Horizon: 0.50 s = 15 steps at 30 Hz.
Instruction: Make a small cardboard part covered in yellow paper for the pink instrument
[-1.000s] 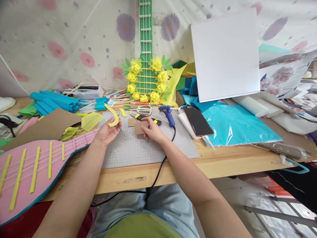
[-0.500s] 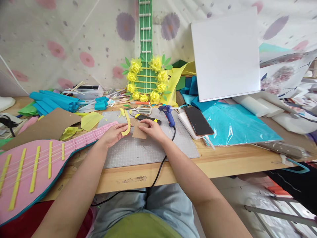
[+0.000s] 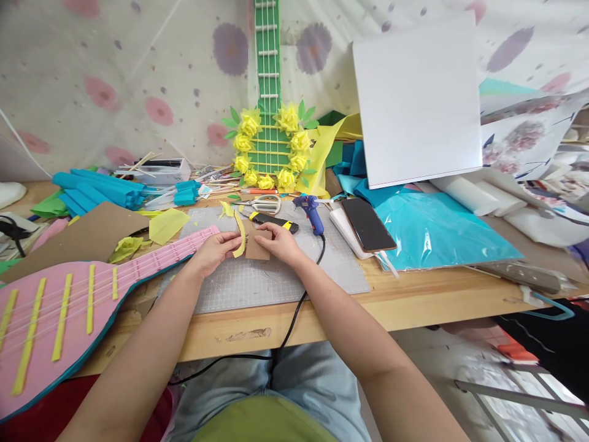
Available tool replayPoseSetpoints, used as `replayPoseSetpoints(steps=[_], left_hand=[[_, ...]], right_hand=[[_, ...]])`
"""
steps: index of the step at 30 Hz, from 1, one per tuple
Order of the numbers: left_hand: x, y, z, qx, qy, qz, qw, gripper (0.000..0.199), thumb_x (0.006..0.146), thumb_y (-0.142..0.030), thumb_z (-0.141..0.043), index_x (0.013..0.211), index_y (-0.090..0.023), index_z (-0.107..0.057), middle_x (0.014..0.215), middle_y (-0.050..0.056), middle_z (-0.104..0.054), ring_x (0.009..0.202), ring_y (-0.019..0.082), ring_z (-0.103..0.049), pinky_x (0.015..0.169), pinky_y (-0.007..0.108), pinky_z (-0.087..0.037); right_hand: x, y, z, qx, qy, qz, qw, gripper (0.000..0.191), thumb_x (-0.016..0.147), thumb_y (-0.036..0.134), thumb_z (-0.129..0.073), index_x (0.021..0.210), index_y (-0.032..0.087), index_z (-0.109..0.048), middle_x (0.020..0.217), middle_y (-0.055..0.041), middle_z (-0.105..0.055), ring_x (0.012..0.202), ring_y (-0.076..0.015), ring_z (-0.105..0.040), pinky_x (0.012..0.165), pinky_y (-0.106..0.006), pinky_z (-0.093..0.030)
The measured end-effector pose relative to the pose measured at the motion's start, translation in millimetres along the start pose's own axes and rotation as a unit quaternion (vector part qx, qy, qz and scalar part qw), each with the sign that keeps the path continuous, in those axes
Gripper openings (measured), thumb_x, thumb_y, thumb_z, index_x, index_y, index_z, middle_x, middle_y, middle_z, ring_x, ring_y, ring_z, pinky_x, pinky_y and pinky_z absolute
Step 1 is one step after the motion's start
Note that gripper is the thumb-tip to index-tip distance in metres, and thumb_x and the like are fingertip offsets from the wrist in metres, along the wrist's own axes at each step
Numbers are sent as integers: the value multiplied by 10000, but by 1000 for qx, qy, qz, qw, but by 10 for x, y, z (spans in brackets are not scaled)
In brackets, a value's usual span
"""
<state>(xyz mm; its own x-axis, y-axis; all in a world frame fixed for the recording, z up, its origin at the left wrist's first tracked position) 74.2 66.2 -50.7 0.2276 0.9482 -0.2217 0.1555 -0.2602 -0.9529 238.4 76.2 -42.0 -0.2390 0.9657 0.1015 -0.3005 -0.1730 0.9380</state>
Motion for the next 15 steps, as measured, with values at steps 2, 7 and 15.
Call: replayPoseSetpoints(steps=[2, 7, 15], left_hand=[[4, 7, 1, -4, -1, -1, 1000, 223, 611, -234, -745, 822, -167, -715, 748, 61, -704, 699, 151, -626, 623, 240, -484], [-8, -9, -18, -19, -4, 4, 1000, 180, 617, -196, -739, 789, -154, -712, 725, 59, -700, 655, 136, -623, 608, 227, -487], [-187, -511, 349, -123, -126, -95, 980, 99, 682, -137, -672, 780, -136, -688, 769, 45, -692, 680, 119, -639, 675, 254, -534]], right_hand=[[2, 0, -2, -13, 2, 1, 1000, 302, 688, 386, -589, 910, 182, -589, 871, -28, -634, 766, -157, -575, 671, -279, -455], [-8, 13, 1, -18, 0, 8, 1000, 289, 687, 386, -594, 893, 183, -591, 858, -23, -633, 762, -156, -579, 657, -275, -467], [8, -69, -22, 96, -5, -70, 993, 224, 777, 308, -484, 981, 216, -477, 657, 39, -543, 411, -76, -499, 390, -218, -434]])
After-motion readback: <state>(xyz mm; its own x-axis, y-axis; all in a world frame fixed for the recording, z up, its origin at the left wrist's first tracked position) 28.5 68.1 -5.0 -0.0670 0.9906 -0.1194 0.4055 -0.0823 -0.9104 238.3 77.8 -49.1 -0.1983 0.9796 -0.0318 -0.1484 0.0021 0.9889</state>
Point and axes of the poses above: each hand's wrist, its own x-axis towards the middle knuckle, its own z-axis out of the back of the hand, y = z × x, the point moved 5 cm from there along x, towards the middle knuckle
